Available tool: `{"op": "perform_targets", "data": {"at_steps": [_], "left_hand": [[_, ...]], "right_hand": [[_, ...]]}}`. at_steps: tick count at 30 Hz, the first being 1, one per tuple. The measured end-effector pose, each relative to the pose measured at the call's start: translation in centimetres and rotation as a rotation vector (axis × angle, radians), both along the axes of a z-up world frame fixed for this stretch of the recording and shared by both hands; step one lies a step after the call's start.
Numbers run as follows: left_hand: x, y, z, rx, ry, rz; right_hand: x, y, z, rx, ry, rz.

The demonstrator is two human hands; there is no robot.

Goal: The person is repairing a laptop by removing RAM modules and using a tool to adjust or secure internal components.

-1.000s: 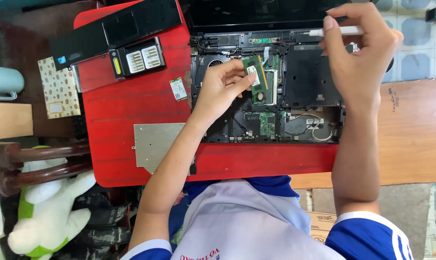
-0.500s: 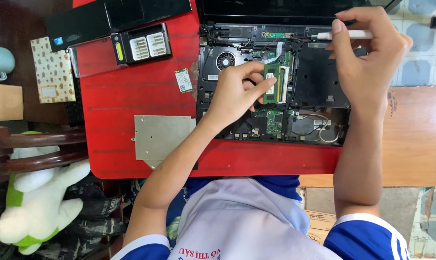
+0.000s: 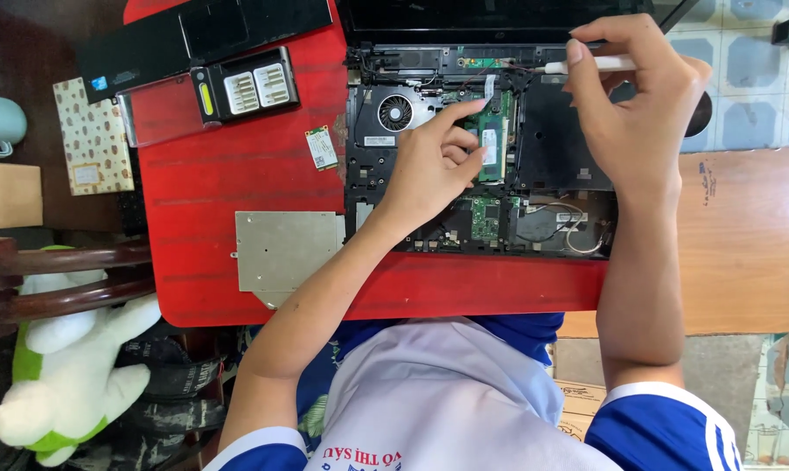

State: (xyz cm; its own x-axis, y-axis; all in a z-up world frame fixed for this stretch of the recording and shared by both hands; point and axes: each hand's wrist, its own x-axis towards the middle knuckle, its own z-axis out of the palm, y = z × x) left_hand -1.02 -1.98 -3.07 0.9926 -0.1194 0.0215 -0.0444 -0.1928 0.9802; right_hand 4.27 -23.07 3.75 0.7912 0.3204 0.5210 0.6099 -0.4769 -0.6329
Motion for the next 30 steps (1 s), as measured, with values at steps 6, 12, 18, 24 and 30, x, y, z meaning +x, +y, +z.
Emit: {"op": "perform_targets", "data": {"at_steps": [6,12,18,24,30], "left_hand": [[-0.2,-0.5,-0.9,0.005,-0.068,0.038],[-0.6,-0.7,-0.8,0.046,-0.131,0.064],[-0.3,-0.7,-1.0,0.117,-0.099,0.063],[0.0,-1.1,-1.8,0.125,-0.079,0.064],[0.0,-1.4,-2.9,0.082,-0.129,0.052]], "right_hand": [[-0.1,0.0,-0.1,-0.073,-0.032,-0.030],[-0.2,-0.1,0.0,-0.107,-0.026,-0.009],[-0.4,0.0,-0.2,-0.147,-0.005,-0.008],[-0.2,0.9,-0.8,-0.207,0.020,0.013],[-0.4,1.5,-1.0,-0.190,0.042,0.037]]}}
